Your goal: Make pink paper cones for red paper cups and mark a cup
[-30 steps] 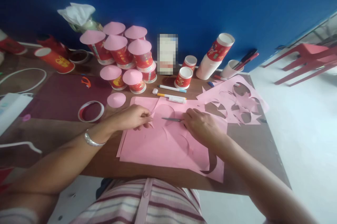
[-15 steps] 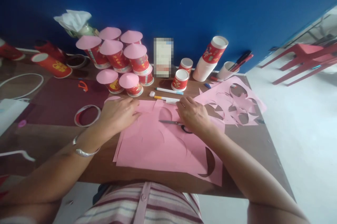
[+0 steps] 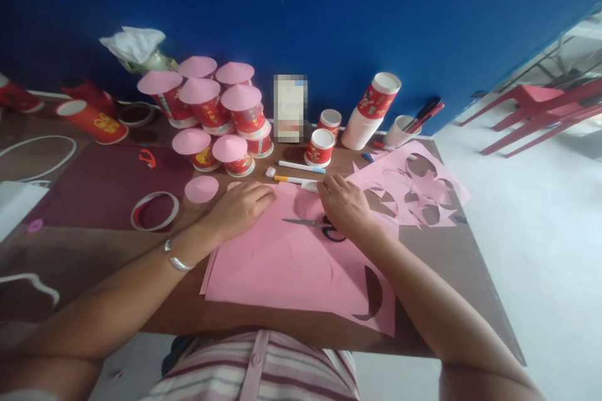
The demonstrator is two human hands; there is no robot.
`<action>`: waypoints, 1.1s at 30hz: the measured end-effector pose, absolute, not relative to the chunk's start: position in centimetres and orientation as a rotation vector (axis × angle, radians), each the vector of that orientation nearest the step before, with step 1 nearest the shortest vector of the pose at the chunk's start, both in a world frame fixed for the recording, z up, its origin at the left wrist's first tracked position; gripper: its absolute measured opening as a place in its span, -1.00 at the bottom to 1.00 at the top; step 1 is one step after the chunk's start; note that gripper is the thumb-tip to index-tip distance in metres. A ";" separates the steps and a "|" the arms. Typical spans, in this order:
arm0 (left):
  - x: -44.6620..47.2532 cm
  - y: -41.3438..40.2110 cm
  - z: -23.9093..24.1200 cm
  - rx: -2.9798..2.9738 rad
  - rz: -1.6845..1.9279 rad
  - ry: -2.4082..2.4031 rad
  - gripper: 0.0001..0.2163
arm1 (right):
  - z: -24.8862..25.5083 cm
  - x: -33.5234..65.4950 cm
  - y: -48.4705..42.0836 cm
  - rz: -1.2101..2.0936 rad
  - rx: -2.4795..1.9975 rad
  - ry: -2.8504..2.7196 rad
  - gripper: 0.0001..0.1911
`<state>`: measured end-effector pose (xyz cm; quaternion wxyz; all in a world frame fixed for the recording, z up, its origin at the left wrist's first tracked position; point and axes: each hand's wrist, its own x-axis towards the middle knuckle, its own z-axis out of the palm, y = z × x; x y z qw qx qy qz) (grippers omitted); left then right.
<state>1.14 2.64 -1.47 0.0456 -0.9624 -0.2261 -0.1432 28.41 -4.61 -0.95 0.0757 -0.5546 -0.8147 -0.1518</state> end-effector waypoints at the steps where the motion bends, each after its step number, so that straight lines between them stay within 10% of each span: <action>1: 1.1 2.6 -1.4 -2.939 -0.423 -0.687 -0.80 | -0.7 28.5 -4.7 -0.431 -1.666 -2.409 -0.79; 33: 1.0 2.4 -2.4 -3.043 -0.895 -1.222 -0.80 | 3.8 24.3 -4.5 0.014 -1.475 -1.881 -0.39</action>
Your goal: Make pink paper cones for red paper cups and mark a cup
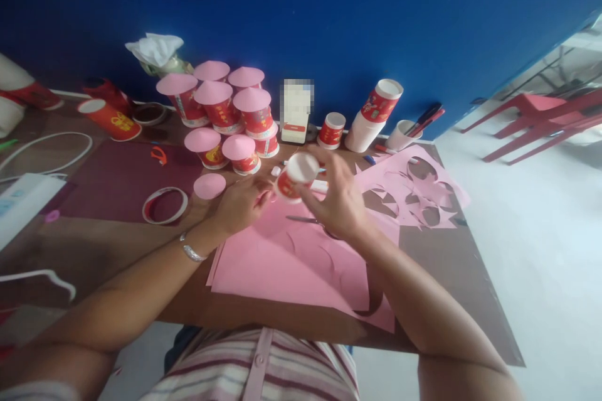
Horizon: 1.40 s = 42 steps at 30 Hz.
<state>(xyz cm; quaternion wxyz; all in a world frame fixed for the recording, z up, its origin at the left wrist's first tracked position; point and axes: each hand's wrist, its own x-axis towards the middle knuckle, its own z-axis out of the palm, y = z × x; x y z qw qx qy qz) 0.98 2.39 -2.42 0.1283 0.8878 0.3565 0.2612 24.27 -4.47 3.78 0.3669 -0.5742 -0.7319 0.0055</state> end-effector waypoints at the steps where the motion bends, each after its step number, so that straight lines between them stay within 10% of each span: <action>1: 0.9 2.5 -2.4 2.509 0.782 1.029 -0.79 | 3.5 23.4 -5.2 0.096 -1.434 -1.924 -0.41; 17: 0.9 2.2 -1.0 1.506 0.975 0.828 -0.60 | -1.9 22.1 -6.4 0.249 -1.295 -2.104 -0.29; 28: 0.2 3.0 -3.0 1.562 0.953 0.384 -0.30 | -2.5 25.6 -5.7 -0.071 -1.656 -2.324 -0.90; 42: -0.2 2.8 -2.1 1.806 0.594 0.415 -0.15 | 1.4 25.3 -6.9 0.096 -1.850 -2.537 -0.87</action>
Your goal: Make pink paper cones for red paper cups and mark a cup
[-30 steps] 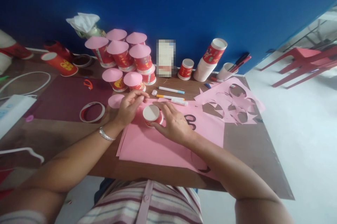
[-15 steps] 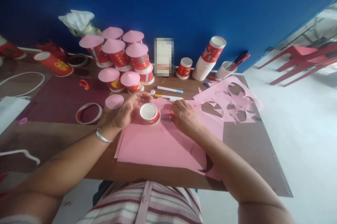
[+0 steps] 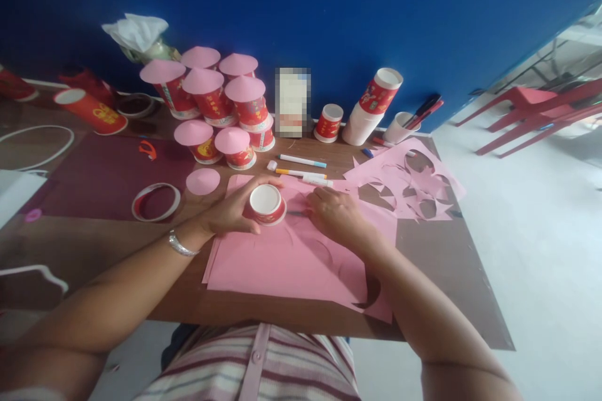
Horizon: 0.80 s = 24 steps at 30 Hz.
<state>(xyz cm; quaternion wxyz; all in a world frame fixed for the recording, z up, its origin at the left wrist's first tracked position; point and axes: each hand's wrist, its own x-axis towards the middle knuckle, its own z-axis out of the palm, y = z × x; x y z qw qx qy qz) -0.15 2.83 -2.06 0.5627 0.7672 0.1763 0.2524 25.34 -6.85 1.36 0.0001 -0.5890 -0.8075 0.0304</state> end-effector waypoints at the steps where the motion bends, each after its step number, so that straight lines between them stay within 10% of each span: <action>1: 0.0 2.7 -1.8 1.859 0.576 0.435 -0.17 | 1.5 25.4 -6.8 0.147 -1.849 -2.524 -0.93; 7: 0.6 2.2 -1.0 2.053 0.525 0.617 -0.52 | 2.2 25.6 -6.2 0.255 -1.992 -2.502 -0.88; 24: 0.5 2.9 -1.6 1.948 0.529 0.684 -0.27 | 0.9 26.1 -0.8 -0.054 -1.938 -2.337 -0.78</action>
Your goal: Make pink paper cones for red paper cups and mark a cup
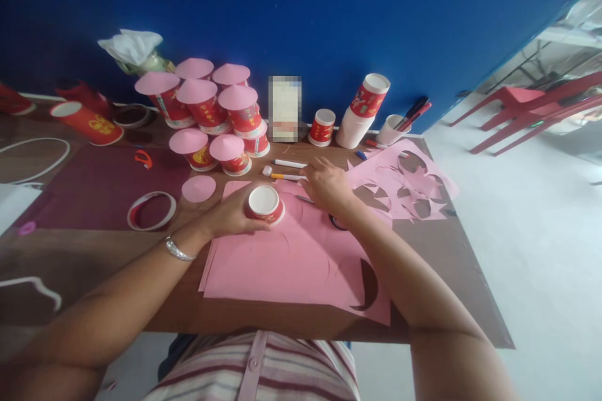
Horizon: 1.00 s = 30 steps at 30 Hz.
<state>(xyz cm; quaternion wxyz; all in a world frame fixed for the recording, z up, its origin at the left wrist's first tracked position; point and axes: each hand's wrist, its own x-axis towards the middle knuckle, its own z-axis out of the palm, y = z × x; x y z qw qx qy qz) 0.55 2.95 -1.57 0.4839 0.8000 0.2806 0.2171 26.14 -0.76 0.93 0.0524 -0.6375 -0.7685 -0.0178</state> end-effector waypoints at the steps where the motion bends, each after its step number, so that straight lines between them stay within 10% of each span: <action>1: 0.4 3.0 -1.6 1.928 0.535 0.666 -0.20 | 0.9 25.7 -0.3 -0.071 -1.944 -2.362 -0.78; 16: 0.4 3.8 -2.3 1.569 0.941 0.844 -0.60 | -0.9 24.6 0.6 -0.193 -1.748 -2.273 -0.79; 30: 0.4 3.3 -2.7 1.740 0.966 0.916 -0.74 | -0.6 23.9 -0.6 0.853 -1.372 -1.693 -0.73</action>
